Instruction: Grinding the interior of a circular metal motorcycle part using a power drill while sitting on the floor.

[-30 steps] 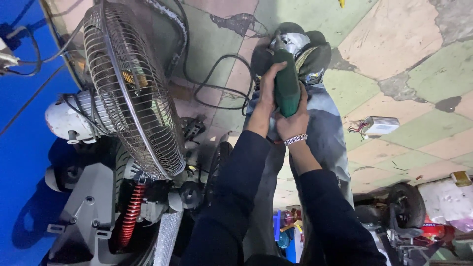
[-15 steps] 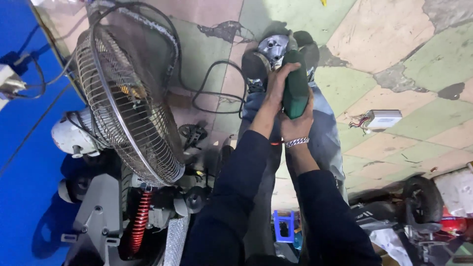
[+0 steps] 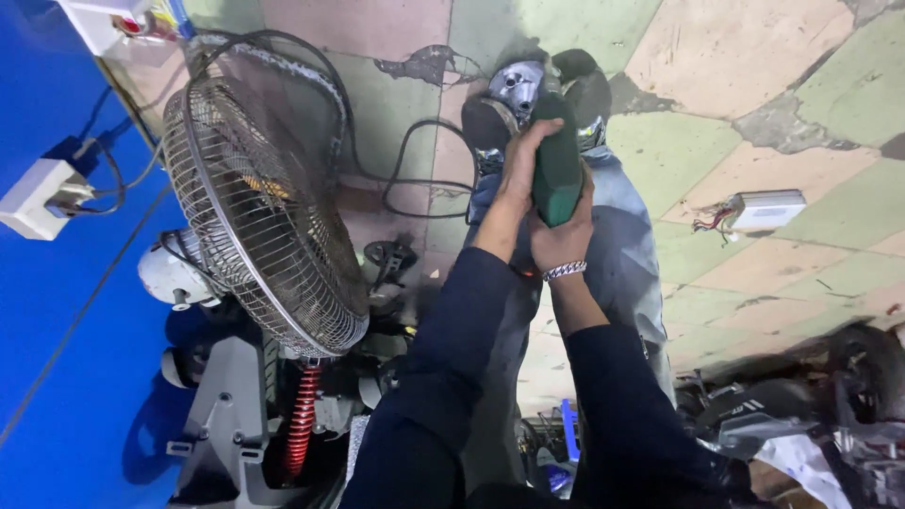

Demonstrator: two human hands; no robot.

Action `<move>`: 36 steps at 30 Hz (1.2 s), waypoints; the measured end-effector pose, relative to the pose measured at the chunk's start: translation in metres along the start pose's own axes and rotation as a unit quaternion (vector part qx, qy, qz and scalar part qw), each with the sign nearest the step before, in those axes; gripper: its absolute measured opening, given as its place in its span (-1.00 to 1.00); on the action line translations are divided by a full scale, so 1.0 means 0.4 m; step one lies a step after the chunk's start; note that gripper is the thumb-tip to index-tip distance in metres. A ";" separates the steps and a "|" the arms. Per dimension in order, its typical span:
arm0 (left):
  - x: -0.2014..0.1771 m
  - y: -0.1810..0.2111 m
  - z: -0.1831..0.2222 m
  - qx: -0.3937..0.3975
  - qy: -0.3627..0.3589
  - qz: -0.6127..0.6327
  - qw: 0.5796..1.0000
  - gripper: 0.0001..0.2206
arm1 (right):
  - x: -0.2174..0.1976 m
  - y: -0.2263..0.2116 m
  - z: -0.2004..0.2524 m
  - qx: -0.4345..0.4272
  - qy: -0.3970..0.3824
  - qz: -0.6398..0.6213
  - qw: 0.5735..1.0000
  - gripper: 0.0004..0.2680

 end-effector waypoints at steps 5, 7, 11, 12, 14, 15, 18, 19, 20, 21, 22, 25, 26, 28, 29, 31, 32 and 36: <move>0.029 0.001 0.012 0.007 0.001 0.019 1.000 -0.19 | 0.000 0.046 -0.018 0.007 0.013 0.014 1.000 -0.31; 0.021 -0.015 -0.012 0.014 0.006 0.036 0.999 -0.44 | 0.006 0.056 -0.025 0.010 0.013 0.011 1.000 -0.31; -0.033 -0.004 -0.016 0.007 0.000 0.046 0.999 -0.37 | 0.032 0.032 -0.015 -0.009 -0.022 0.026 0.999 -0.29; -0.040 0.021 -0.003 0.010 0.026 0.055 0.998 -0.40 | 0.046 0.035 -0.020 -0.005 -0.027 0.037 0.999 -0.31; -0.060 0.048 0.006 0.014 0.051 0.065 0.997 -0.43 | 0.054 0.012 -0.017 -0.001 -0.031 0.048 0.998 -0.33; -0.077 0.049 0.002 0.014 0.060 0.069 0.996 -0.42 | 0.058 -0.014 -0.007 -0.007 -0.053 0.046 0.997 -0.32; -0.119 0.039 -0.019 0.014 0.073 0.077 0.994 -0.43 | 0.076 -0.030 0.006 -0.010 -0.082 0.057 0.995 -0.31; -0.127 0.033 -0.030 0.014 0.073 0.079 0.994 -0.46 | 0.083 -0.024 0.004 -0.005 -0.086 0.068 0.994 -0.30; -0.116 0.031 -0.041 0.013 0.073 0.080 0.994 -0.46 | 0.083 -0.026 -0.004 -0.005 -0.086 0.070 0.994 -0.30; -0.100 0.029 -0.054 0.013 0.055 0.076 0.995 -0.40 | 0.077 -0.029 -0.013 -0.007 -0.064 0.069 0.996 -0.30; -0.085 0.020 -0.063 0.011 0.037 0.075 0.996 -0.35 | 0.069 -0.028 -0.018 -0.009 -0.043 0.070 0.997 -0.30; -0.023 -0.001 -0.079 0.001 0.011 0.077 0.997 -0.39 | 0.043 -0.007 -0.040 0.012 -0.009 0.070 0.997 -0.32; -0.017 -0.007 -0.082 0.002 0.010 0.081 0.997 -0.39 | 0.040 0.010 -0.049 0.009 -0.008 0.072 0.997 -0.32; 0.001 -0.029 -0.085 -0.007 -0.005 0.099 0.995 -0.50 | 0.028 0.059 -0.069 0.041 -0.002 0.070 0.997 -0.28; 0.011 -0.016 -0.070 -0.009 -0.006 0.099 0.995 -0.50 | 0.023 0.043 -0.069 0.042 0.000 0.072 0.997 -0.28; -0.005 0.026 -0.041 0.022 0.022 0.055 0.998 -0.49 | 0.031 0.012 -0.057 0.038 -0.017 0.049 0.998 -0.29; -0.020 0.037 -0.031 0.022 0.024 0.051 0.998 -0.49 | 0.048 0.030 -0.055 0.041 -0.019 0.047 0.998 -0.29; -0.085 0.048 -0.009 0.016 0.060 0.055 0.997 -0.48 | 0.072 -0.001 -0.014 0.016 -0.038 0.086 0.995 -0.32</move>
Point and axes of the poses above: each hand's wrist, its own z-axis away from the middle knuckle, its own x-axis out of the palm, y = z × x, the point moved 7 cm from there along -z, towards the middle knuckle, and after that the axes turned 9 degrees about x, right-handed, at the moved point
